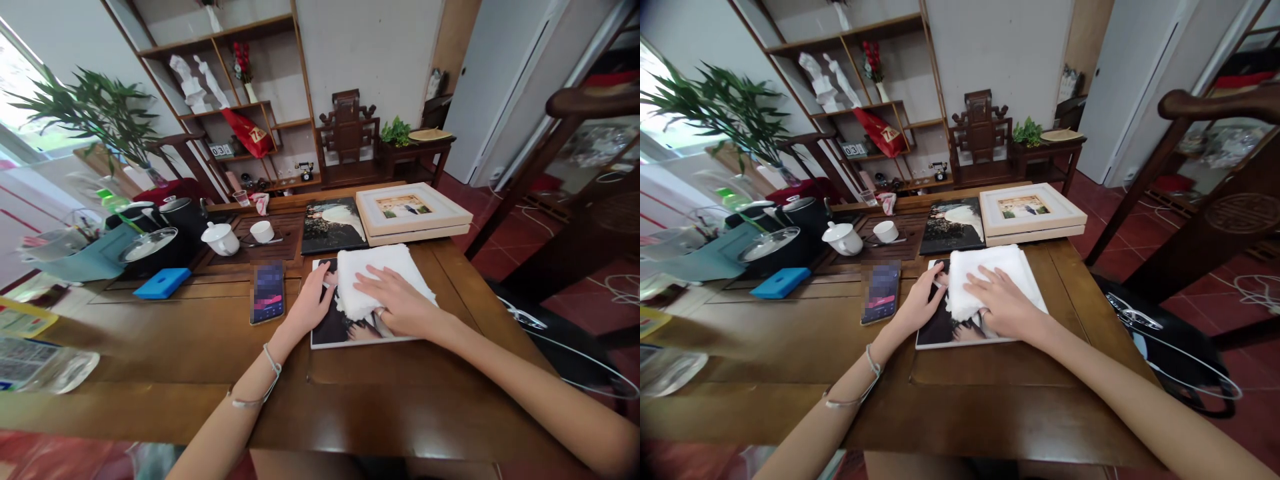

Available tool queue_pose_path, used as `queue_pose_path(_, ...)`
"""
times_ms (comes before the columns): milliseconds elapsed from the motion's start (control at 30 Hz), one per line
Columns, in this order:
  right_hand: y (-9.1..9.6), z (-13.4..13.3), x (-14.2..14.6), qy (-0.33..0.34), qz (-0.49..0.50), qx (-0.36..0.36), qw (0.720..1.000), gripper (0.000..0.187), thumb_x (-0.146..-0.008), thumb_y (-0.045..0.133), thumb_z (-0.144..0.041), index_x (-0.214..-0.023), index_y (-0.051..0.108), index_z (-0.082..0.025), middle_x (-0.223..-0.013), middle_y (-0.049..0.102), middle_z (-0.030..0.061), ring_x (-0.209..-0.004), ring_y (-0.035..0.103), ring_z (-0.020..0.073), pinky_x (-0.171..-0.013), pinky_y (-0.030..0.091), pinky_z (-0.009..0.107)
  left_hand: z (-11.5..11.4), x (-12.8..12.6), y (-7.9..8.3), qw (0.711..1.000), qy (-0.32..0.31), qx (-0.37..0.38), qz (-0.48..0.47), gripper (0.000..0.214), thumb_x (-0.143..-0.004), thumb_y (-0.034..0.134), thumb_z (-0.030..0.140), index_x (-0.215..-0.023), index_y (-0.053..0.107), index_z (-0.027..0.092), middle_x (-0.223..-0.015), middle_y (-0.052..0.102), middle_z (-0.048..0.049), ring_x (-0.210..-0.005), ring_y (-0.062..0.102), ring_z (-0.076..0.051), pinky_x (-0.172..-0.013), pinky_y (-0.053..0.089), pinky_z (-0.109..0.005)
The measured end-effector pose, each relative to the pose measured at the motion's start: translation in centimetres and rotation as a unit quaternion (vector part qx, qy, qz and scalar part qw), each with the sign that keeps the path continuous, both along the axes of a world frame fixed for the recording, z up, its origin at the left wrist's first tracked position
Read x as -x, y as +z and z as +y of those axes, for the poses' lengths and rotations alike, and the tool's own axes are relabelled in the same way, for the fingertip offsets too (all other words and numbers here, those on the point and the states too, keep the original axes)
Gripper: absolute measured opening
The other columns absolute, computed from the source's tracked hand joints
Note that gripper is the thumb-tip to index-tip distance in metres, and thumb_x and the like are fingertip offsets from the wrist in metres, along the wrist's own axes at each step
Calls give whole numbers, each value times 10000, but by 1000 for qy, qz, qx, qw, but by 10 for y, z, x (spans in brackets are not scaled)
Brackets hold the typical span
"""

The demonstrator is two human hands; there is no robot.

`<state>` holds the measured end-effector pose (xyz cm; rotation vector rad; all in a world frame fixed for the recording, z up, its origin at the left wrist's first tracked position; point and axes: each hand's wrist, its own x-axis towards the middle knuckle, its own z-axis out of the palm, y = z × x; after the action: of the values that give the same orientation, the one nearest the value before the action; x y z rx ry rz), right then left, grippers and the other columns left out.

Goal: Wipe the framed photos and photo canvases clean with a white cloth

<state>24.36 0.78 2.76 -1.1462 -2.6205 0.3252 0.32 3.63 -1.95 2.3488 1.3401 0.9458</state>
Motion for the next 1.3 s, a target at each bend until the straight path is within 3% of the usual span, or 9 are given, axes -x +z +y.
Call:
queue_pose_path(133,8,-12,-4,81,21,41,996,711,-677,467,-38,-1365,523,-209,-1487,429,51,-1435,231,251,-1164,211,518,0,2,0,1000,-10,4,1,568,-871,437,126,-1429,338,163,-1404,473,-185,-1332,431,-276,-1112,347,-491)
queue_pose_path(300,11,6,-18,112,31,95,989,780,-617,433,-13,-1357,531,-239,-1435,500,-2,-1417,285,200,-1163,249,454,0,2,1,1000,-8,6,13,515,-891,438,153,-1401,370,155,-1408,473,-187,-1345,422,-278,-1123,333,-496)
queue_pose_path(533,3,18,-19,27,16,17,999,721,-639,443,-27,-1335,549,-185,-1468,455,42,-1415,289,241,-1150,263,494,1,1,-1,1000,-9,-11,14,430,-942,450,247,-1361,418,154,-1401,489,-186,-1359,413,-277,-1126,333,-502)
queue_pose_path(867,-8,12,-8,7,-10,-71,997,681,-676,458,-75,-1350,516,-147,-1479,443,78,-1406,291,280,-1132,257,515,1,1,-1,1000,-11,-14,25,402,-958,429,252,-1345,440,144,-1399,494,-185,-1375,395,-266,-1136,329,-494)
queue_pose_path(1133,-13,18,-6,-46,-17,-77,996,688,-699,449,-60,-1378,486,-160,-1487,433,73,-1409,291,262,-1144,246,498,-1,0,2,1000,-5,-6,30,333,-961,423,245,-1272,511,167,-1417,473,-172,-1365,404,-265,-1133,324,-504)
queue_pose_path(1300,-13,22,-10,-92,-43,-72,992,659,-720,450,-63,-1376,482,-116,-1481,434,112,-1402,302,291,-1142,254,501,-3,-1,4,999,-2,4,34,342,-962,418,239,-1271,513,127,-1417,462,-195,-1368,396,-273,-1141,313,-494)
